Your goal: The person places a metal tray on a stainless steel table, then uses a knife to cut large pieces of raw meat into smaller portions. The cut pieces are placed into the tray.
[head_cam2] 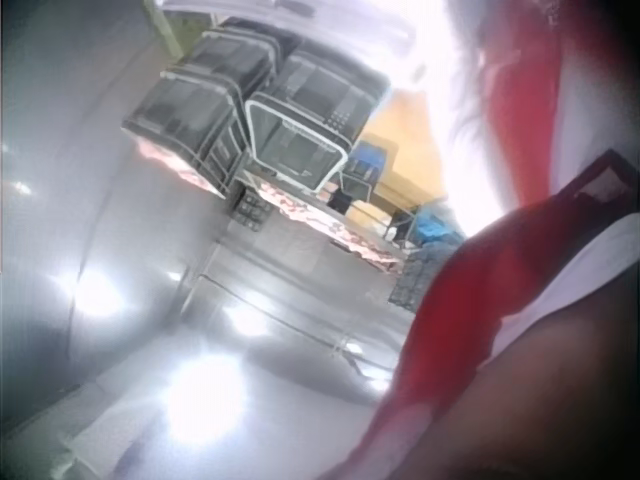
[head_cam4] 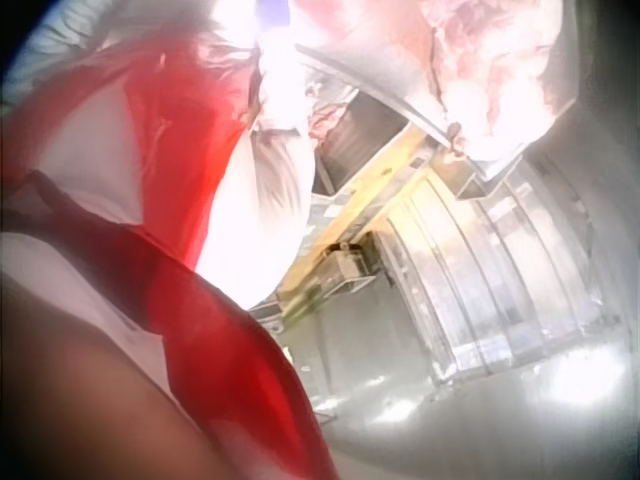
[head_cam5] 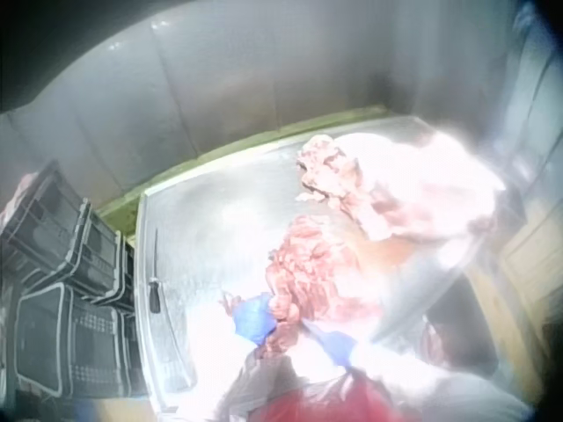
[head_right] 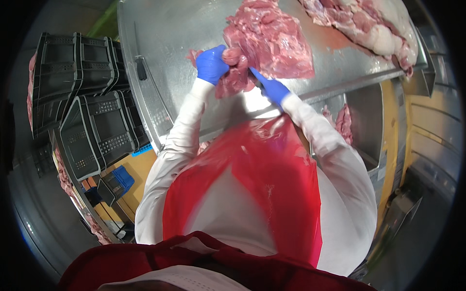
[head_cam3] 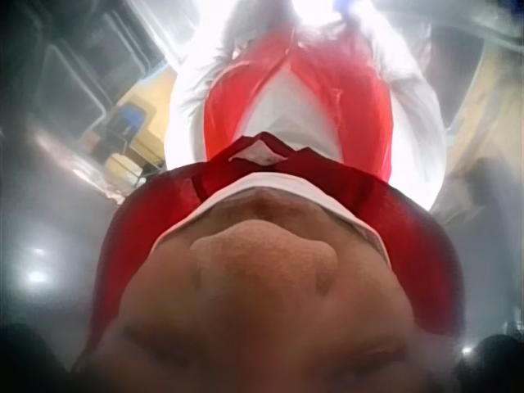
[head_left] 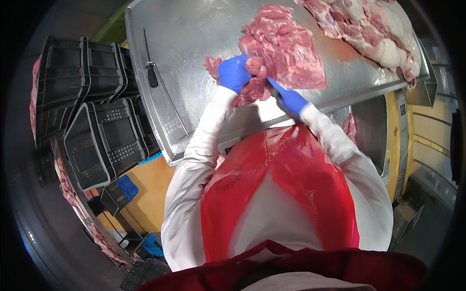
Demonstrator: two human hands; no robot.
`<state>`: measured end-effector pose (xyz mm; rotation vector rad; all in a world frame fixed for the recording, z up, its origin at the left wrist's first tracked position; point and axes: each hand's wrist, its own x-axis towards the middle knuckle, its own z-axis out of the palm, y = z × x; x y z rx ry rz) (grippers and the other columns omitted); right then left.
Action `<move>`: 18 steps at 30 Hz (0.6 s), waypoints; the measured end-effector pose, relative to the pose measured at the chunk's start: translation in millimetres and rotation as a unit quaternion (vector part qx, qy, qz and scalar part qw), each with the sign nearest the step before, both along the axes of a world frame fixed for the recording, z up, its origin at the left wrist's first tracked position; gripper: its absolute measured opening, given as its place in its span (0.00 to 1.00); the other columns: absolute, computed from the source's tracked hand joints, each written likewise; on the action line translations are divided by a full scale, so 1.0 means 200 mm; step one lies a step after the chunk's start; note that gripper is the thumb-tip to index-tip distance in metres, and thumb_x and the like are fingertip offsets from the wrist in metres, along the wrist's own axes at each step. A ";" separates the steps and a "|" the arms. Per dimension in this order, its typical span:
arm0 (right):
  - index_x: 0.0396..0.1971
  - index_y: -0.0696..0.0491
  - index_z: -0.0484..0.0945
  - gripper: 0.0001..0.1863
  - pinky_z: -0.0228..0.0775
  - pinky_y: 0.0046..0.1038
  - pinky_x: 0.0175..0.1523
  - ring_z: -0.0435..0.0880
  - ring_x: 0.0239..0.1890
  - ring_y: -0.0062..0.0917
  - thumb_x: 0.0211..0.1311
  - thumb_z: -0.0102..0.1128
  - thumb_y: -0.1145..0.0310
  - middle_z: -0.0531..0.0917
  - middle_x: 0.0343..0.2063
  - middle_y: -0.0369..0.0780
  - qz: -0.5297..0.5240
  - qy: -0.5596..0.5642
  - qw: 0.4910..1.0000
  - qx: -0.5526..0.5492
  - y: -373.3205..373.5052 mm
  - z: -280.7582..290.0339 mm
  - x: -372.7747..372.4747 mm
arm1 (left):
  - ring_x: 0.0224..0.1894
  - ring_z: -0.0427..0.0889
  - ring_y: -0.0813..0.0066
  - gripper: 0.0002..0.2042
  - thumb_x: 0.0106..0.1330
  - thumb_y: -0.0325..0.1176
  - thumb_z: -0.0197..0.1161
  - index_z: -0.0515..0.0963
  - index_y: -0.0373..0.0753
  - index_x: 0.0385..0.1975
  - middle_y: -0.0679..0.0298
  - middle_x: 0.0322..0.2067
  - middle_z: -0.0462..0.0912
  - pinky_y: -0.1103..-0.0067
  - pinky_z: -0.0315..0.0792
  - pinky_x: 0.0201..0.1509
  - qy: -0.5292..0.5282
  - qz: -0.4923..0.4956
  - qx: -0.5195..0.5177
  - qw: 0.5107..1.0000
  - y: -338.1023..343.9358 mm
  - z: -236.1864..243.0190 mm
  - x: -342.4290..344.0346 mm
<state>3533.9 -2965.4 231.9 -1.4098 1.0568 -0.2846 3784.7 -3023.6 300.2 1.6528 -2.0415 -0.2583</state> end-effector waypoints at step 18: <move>0.72 0.36 0.50 0.43 0.71 0.32 0.30 0.76 0.21 0.29 0.57 0.49 0.77 0.81 0.28 0.45 0.042 0.127 0.986 -0.096 0.12 -0.13 0.07 | 0.30 0.83 0.50 0.13 0.46 0.35 0.73 0.80 0.43 0.31 0.53 0.26 0.82 0.68 0.75 0.31 0.148 0.016 -0.059 0.987 0.37 0.54 -0.08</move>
